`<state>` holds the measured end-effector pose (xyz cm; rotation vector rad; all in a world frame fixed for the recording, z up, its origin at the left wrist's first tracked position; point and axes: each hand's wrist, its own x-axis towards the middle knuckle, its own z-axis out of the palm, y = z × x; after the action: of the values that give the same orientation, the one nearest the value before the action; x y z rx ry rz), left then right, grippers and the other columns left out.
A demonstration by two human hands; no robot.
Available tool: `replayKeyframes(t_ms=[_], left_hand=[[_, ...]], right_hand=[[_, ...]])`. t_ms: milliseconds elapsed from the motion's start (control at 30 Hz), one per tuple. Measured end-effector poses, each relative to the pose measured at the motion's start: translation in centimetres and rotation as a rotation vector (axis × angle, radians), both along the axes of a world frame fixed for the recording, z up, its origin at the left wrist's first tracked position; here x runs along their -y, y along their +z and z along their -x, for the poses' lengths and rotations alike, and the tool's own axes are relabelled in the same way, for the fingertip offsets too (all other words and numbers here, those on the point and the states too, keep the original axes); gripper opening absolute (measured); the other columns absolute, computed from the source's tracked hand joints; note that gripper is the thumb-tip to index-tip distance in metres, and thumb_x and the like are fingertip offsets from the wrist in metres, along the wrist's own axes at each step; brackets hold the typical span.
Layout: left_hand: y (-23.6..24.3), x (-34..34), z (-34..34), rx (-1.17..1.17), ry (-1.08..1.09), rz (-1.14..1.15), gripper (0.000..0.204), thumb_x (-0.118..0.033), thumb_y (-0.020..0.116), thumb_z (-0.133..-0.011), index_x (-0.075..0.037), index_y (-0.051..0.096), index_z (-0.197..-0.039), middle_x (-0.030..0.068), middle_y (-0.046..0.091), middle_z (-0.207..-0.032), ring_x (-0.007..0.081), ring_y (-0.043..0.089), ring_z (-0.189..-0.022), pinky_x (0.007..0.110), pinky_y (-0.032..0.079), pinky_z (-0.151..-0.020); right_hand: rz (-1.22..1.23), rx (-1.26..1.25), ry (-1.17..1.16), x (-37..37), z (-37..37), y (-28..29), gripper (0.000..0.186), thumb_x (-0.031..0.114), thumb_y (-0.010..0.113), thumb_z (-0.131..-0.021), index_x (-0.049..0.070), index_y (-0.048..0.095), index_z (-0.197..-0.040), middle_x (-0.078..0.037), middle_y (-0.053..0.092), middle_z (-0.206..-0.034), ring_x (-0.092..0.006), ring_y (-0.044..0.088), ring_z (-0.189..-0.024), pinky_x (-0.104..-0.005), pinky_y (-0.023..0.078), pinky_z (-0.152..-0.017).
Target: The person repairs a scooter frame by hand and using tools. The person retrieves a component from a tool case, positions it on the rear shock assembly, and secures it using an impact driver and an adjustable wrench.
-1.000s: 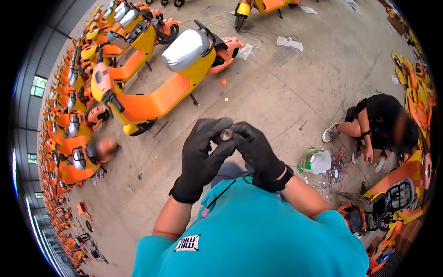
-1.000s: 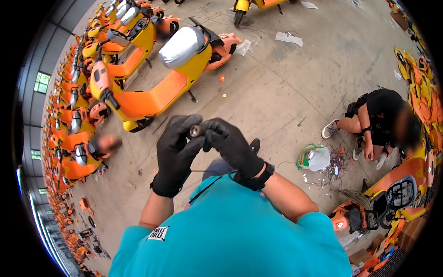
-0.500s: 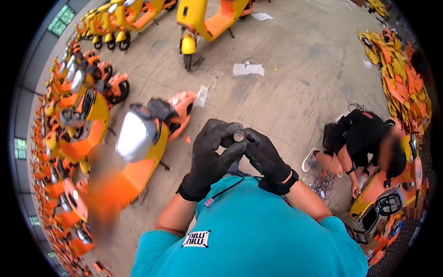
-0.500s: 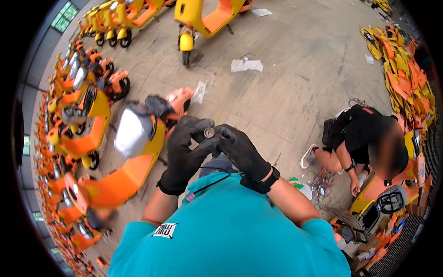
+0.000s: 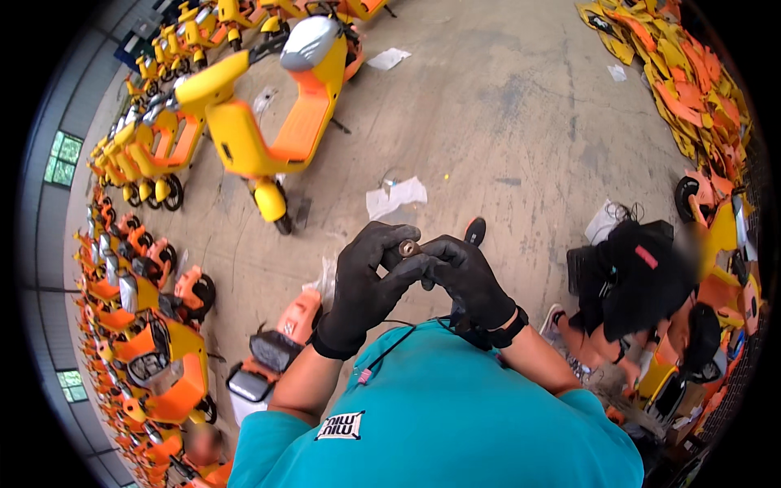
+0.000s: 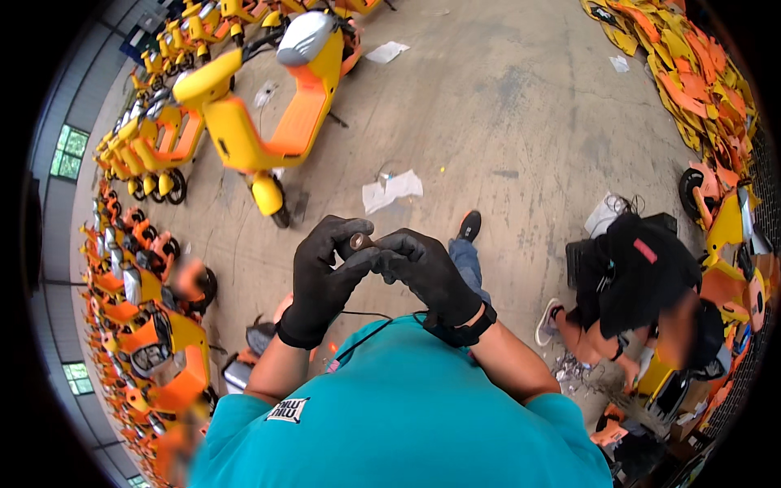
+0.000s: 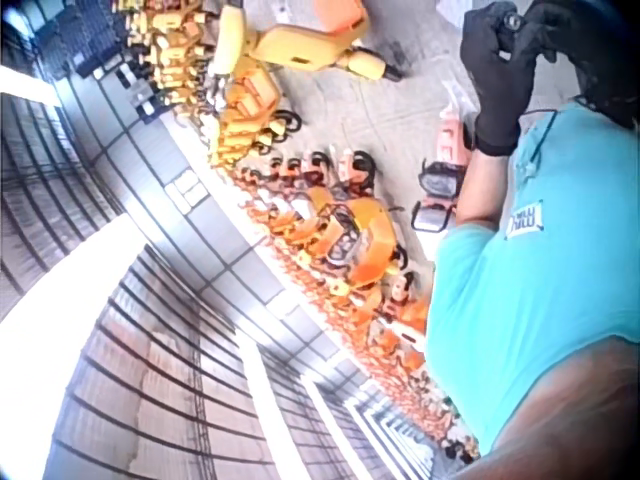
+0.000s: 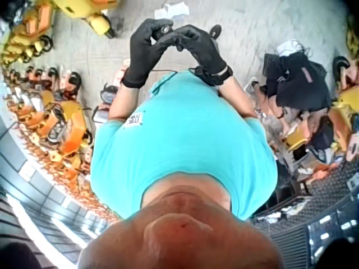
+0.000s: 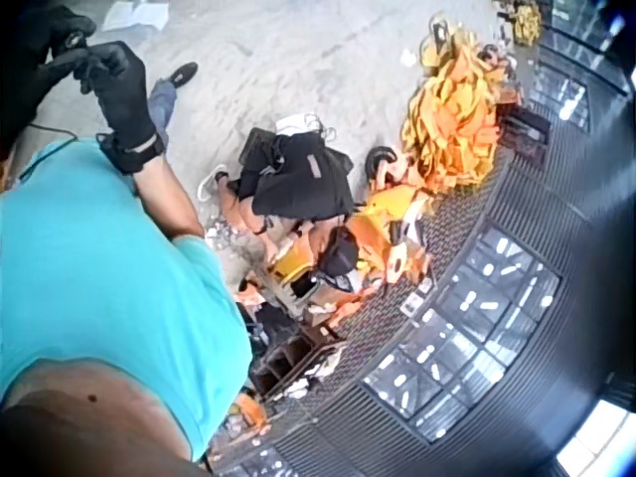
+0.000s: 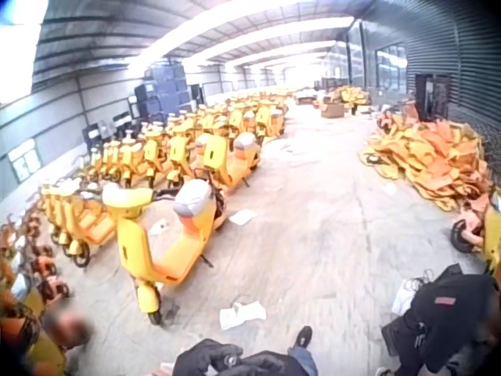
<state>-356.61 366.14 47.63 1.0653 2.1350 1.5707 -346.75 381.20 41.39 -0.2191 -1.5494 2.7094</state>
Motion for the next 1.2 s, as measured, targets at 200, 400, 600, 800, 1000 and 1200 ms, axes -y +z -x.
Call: replayKeyframes(t_ms=[200, 400, 600, 800, 1000, 1200], left_hand=[[1.9, -17.6, 12.6, 0.203, 0.031, -0.016, 0.029, -0.001, 0.066, -0.082, 0.000, 0.063, -0.111, 0.0043, 0.058, -0.092, 0.0102, 0.056, -0.083, 0.024, 0.045, -0.076], [2.0, -33.2, 25.2, 0.129, 0.005, 0.059, 0.026, -0.006, 0.067, -0.082, -0.001, 0.065, -0.107, 0.0041, 0.062, -0.091, 0.0109, 0.054, -0.078, 0.026, 0.044, -0.070], [-0.8, -51.1, 40.1, 0.128, -0.096, 0.014, 0.023, -0.005, 0.069, -0.082, 0.000, 0.066, -0.104, 0.0089, 0.067, -0.090, 0.0148, 0.062, -0.076, 0.028, 0.049, -0.069], [1.9, -70.8, 56.1, 0.287, -0.288, 0.032, 0.027, -0.005, 0.067, -0.082, -0.001, 0.064, -0.109, 0.0077, 0.066, -0.095, 0.0133, 0.058, -0.079, 0.027, 0.046, -0.070], [2.9, -88.9, 68.1, 0.305, -0.377, -0.009, 0.034, -0.005, 0.069, -0.083, -0.001, 0.062, -0.116, 0.0068, 0.065, -0.101, 0.0119, 0.058, -0.086, 0.026, 0.046, -0.077], [1.7, -109.1, 79.8, 0.218, -0.442, 0.017, 0.026, -0.005, 0.070, -0.083, 0.000, 0.064, -0.109, 0.0064, 0.064, -0.094, 0.0123, 0.058, -0.084, 0.027, 0.046, -0.075]], right_hand=[[0.000, 0.010, -0.055, -18.6, 12.8, 3.2, 0.018, 0.011, 0.065, -0.092, 0.000, 0.063, -0.106, -0.003, 0.064, -0.091, -0.0077, 0.056, -0.079, -0.0227, 0.046, -0.071], [-0.181, 0.020, -0.132, -33.6, 24.6, 3.4, 0.016, 0.013, 0.062, -0.093, 0.000, 0.063, -0.104, -0.003, 0.063, -0.090, -0.0086, 0.056, -0.082, -0.0246, 0.047, -0.076], [-0.280, 0.127, -0.126, -51.1, 38.1, 1.4, 0.014, 0.009, 0.055, -0.094, 0.000, 0.060, -0.105, -0.005, 0.062, -0.090, -0.0100, 0.056, -0.081, -0.0261, 0.047, -0.074], [-0.273, 0.195, -0.221, -69.4, 52.1, 4.1, 0.020, 0.021, 0.052, -0.100, 0.002, 0.059, -0.105, -0.003, 0.059, -0.083, -0.0084, 0.053, -0.072, -0.0254, 0.046, -0.064], [-0.168, 0.136, -0.290, -86.4, 64.1, 4.8, 0.040, 0.041, 0.044, -0.104, 0.005, 0.056, -0.093, -0.003, 0.057, -0.076, -0.0094, 0.052, -0.064, -0.0244, 0.044, -0.059], [-0.256, 0.061, -0.254, -106.0, 75.6, 2.1, 0.039, 0.037, 0.040, -0.106, 0.005, 0.056, -0.090, -0.002, 0.055, -0.075, -0.0098, 0.051, -0.066, -0.0254, 0.043, -0.063]])
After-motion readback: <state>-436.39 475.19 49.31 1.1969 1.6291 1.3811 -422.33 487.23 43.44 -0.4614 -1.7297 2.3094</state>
